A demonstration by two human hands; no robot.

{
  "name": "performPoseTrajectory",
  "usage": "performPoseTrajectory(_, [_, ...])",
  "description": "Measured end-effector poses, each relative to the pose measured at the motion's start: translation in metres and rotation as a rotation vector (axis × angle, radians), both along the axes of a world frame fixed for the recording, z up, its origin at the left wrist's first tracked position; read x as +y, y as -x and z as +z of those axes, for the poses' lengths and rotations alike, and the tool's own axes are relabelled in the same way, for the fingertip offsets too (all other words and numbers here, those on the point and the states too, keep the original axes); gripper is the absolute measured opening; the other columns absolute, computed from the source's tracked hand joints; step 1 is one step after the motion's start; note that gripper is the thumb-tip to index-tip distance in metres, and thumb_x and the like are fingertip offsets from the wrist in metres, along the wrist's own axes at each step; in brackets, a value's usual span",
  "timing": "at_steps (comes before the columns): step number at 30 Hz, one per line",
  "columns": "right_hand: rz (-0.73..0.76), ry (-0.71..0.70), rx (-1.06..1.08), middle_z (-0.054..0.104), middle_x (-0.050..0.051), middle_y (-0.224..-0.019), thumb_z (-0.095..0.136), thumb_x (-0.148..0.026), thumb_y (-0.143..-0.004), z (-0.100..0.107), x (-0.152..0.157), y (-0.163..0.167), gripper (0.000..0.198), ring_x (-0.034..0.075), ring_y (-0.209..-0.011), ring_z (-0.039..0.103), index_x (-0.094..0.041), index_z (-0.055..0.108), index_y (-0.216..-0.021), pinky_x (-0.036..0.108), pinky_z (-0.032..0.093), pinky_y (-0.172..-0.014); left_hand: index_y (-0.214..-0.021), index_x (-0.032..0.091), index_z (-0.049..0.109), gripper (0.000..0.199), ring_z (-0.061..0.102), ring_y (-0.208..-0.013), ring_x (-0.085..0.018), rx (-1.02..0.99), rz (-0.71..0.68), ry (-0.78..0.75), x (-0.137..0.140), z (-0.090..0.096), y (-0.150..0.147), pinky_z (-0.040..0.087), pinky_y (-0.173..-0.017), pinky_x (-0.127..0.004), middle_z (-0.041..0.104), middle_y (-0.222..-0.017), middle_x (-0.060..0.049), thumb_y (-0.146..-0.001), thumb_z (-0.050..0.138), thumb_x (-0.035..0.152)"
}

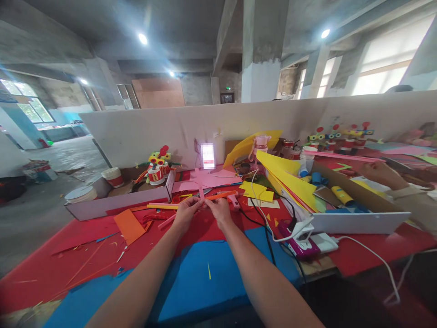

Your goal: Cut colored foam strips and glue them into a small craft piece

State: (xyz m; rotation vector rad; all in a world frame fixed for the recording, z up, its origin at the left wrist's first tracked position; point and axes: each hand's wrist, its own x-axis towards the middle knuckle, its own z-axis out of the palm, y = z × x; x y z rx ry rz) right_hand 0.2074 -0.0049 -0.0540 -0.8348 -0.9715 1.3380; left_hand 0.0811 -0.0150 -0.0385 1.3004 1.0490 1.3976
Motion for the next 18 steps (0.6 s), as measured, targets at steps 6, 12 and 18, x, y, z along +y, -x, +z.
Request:
performPoseTrajectory(6, [0.103,0.040,0.116,0.067,0.002,-0.061,0.082,-0.039,-0.052,0.0012,-0.0033,-0.0005,0.028,0.016,-0.061,0.061,-0.016,0.069,-0.064,0.031,0.052,-0.066,-0.061,0.016,0.065,0.031,0.047,-0.054,-0.011,0.004,0.029,-0.010,-0.0025,0.0031,0.0016,0.035,-0.055,-0.023,0.058,-0.057,0.000,-0.059,0.079,0.043])
performPoseTrajectory(12, [0.029,-0.030,-0.040,0.065,0.002,-0.058,0.078,-0.040,-0.058,-0.0048,0.0010,-0.0035,0.025,0.014,-0.057,0.058,-0.017,0.070,-0.065,0.028,0.048,-0.060,-0.058,0.016,0.064,0.033,0.044,-0.051,-0.010,0.066,0.050,-0.024,-0.0046,0.0059,0.0010,0.032,-0.052,-0.023,0.054,-0.053,0.002,-0.060,0.079,0.046])
performPoseTrajectory(18, [0.046,0.012,0.052,0.065,0.000,-0.058,0.080,-0.041,-0.055,-0.0014,0.0017,-0.0042,0.027,0.015,-0.056,0.058,-0.017,0.069,-0.065,0.029,0.049,-0.060,-0.061,0.016,0.065,0.036,0.047,-0.052,-0.010,-0.022,-0.002,-0.014,-0.0007,0.0040,0.0031,0.036,-0.054,-0.024,0.057,-0.055,0.000,-0.065,0.074,0.051])
